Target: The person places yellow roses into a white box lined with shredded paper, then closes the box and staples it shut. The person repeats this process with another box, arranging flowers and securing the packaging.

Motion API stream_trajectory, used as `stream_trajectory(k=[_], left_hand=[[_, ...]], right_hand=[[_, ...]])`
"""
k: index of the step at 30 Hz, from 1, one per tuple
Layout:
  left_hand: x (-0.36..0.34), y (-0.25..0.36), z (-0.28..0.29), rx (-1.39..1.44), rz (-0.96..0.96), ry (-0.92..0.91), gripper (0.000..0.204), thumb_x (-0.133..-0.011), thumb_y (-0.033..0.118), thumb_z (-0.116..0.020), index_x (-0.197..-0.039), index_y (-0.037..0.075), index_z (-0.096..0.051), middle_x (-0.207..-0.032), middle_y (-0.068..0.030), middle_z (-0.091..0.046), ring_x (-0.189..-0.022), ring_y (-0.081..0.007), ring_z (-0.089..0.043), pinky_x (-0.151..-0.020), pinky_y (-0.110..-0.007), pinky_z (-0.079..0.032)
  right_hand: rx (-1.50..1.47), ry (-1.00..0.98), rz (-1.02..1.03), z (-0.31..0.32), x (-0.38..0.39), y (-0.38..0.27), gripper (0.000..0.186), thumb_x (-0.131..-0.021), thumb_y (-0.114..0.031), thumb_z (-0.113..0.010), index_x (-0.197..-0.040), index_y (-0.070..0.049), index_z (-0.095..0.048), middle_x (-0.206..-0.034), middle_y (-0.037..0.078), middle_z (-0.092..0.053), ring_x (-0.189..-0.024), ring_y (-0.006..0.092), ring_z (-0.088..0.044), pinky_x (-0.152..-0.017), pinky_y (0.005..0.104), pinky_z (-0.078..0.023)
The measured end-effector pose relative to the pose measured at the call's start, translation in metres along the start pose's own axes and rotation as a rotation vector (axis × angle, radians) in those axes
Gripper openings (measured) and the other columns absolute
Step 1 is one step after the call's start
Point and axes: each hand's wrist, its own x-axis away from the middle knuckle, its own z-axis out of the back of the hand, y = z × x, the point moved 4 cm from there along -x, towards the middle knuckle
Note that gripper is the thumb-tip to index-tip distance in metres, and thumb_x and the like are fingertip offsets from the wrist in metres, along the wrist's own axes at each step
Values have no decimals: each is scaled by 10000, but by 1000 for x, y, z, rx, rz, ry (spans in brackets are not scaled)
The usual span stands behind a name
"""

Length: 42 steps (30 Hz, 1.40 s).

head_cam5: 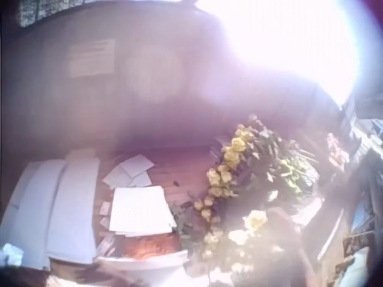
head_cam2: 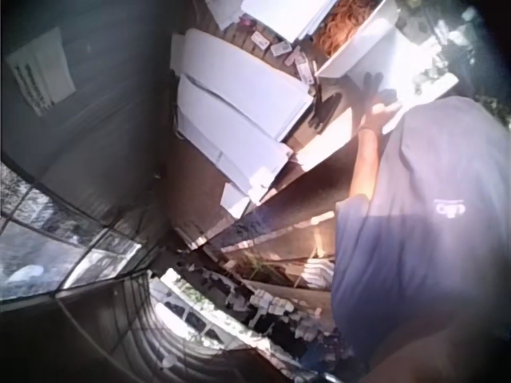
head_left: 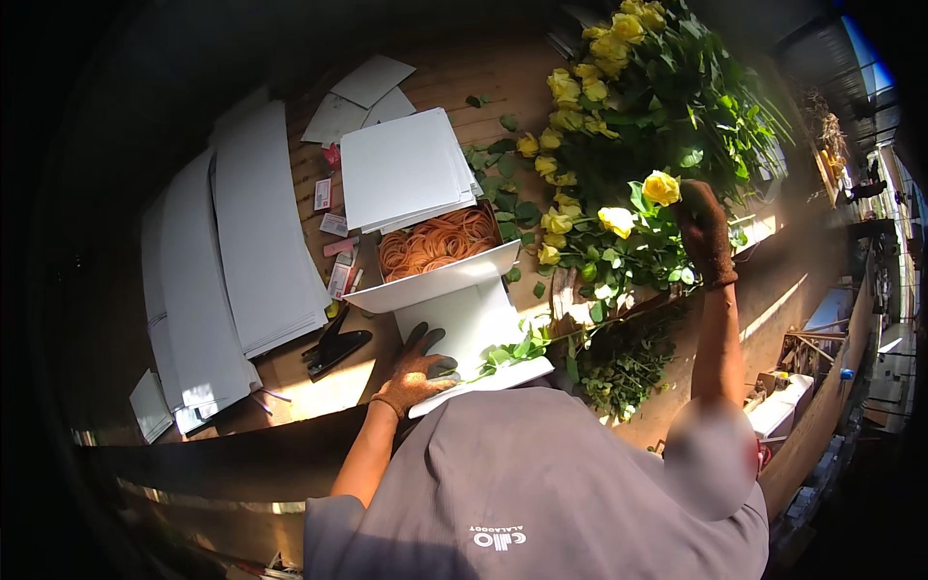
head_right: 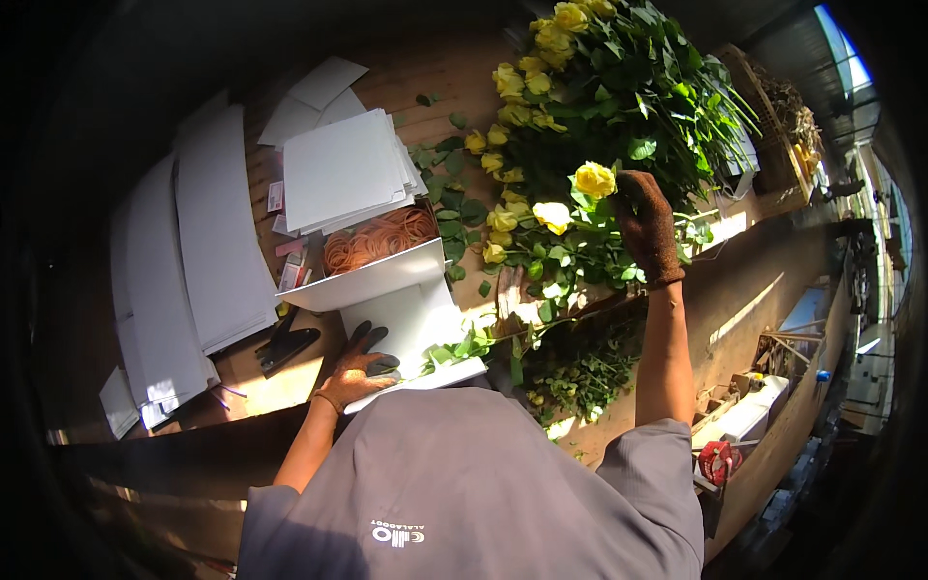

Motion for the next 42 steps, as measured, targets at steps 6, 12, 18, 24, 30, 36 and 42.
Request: stream_trajectory(k=[6, 12, 18, 24, 30, 36, 42], left_hand=[[4, -2, -1, -33, 18, 14, 408, -703, 364, -842, -1052, 173, -756, -1544, -92, -384, -1487, -347, -202, -1206, -448, -245], [-3, -6, -4, -27, -41, 20, 410, -709, 363, -836, -1069, 185, -753, -1544, -103, -380, -1486, -348, -207, -1205, -453, -244], [3, -12, -6, -6, -17, 33, 405, -719, 401, -818, -1055, 183, -753, -1528, -108, -403, -1479, -364, -216, -1202, -459, -247], [-2, -4, 0, -56, -21, 52, 663, -708, 417, -823, -1294, 171, -634, -1511, -136, -416, -1463, -373, -247, -1201, -480, -241], [3, -16, -3, 52, -71, 216, 993, -627, 349, -880, -1476, 148, -406, -1492, -180, -406, -1430, -365, -314, -1167, -462, -320], [1, -16, -8, -44, -116, 155, 754, -655, 339, -853, -1335, 134, -601, -1455, -135, -479, -1424, -377, -317, -1175, -470, -303], [2, -6, -2, -54, -71, 113, 647, -647, 346, -863, -1249, 194, -680, -1494, -162, -405, -1443, -381, -281, -1185, -464, -292]], right_hand=[[101, 180, 210, 12, -10, -93, 303, -799, 60, -672, -1087, -30, -641, -1093, 123, -620, -1006, 276, -621, -892, 346, -498], [72, 65, 219, -34, -16, -86, 239, -824, 29, -688, -1046, -61, -677, -1029, 116, -615, -923, 279, -644, -805, 343, -515], [60, -27, 363, -33, -24, -162, 304, -817, 9, -714, -1104, -90, -702, -987, 129, -606, -808, 255, -656, -660, 322, -521], [-312, -683, 281, -146, 43, -162, 209, -855, -138, -714, -1059, -97, -713, -884, 124, -641, -778, 338, -646, -683, 423, -531], [-252, -948, 424, -298, 137, -117, 238, -801, -213, -688, -1012, -103, -701, -887, 147, -673, -834, 369, -650, -757, 469, -522], [-132, -913, 661, -303, 149, -117, 229, -794, -251, -676, -978, -115, -675, -841, 126, -647, -785, 349, -653, -699, 477, -521], [-199, -1184, 531, -272, 127, -117, 241, -869, -307, -615, -971, -99, -681, -819, 146, -675, -826, 377, -655, -724, 477, -528]])
